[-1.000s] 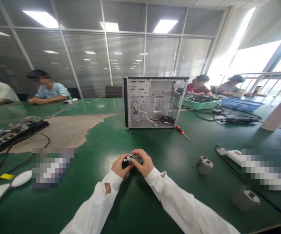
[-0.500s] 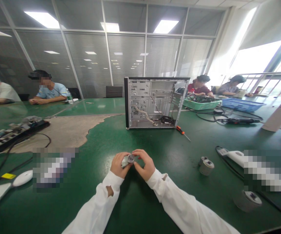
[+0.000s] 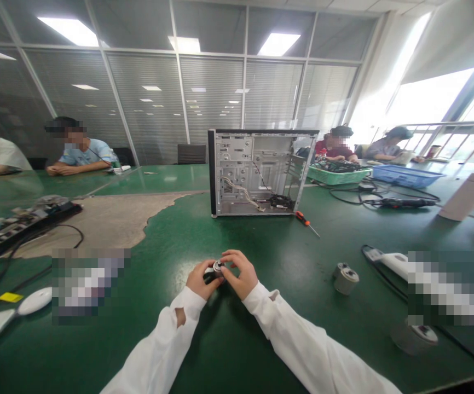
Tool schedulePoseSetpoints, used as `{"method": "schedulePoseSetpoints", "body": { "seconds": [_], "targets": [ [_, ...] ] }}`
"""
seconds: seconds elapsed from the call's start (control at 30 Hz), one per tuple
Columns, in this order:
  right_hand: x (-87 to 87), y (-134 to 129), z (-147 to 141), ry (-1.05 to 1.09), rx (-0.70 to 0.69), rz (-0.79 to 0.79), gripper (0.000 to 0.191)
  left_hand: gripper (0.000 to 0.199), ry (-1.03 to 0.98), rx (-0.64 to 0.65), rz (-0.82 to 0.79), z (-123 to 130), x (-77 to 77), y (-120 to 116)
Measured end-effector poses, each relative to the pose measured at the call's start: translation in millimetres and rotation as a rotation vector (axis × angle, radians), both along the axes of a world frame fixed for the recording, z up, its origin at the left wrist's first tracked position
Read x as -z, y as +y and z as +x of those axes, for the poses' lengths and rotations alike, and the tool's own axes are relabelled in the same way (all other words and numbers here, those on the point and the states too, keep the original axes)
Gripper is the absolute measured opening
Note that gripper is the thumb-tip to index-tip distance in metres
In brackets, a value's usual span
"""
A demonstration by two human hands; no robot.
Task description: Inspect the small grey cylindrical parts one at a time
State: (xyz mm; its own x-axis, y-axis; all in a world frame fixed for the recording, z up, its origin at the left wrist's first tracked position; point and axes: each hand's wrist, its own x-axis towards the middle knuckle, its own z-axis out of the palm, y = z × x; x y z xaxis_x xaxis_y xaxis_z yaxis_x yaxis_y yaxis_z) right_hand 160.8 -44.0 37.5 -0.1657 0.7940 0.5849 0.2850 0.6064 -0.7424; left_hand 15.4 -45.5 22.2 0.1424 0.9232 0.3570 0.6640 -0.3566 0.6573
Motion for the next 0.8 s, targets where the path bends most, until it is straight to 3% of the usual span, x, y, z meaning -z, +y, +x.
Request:
{"method": "schedulePoseSetpoints", "body": {
  "seconds": [0.33,0.5,0.6,0.8],
  "targets": [
    [-5.1,7.6,-7.1,0.004,0.009,-0.025,0.009,0.030,-0.004,0.001,0.027,0.5,-2.9,-0.2],
    [-11.6,14.9,5.6,0.018,0.044,0.036,0.010,0.030,-0.003,-0.019,0.021,-0.2,0.7,1.7],
    [-2.0,25.1,22.9,-0.124,0.056,0.044,0.009,0.030,-0.031,-0.084,0.045,-3.9,7.5,7.1],
    [33.4,44.2,45.1,-0.432,0.083,-0.036,0.007,0.033,-0.038,-0.212,0.053,-18.0,16.5,19.4]
  ]
}}
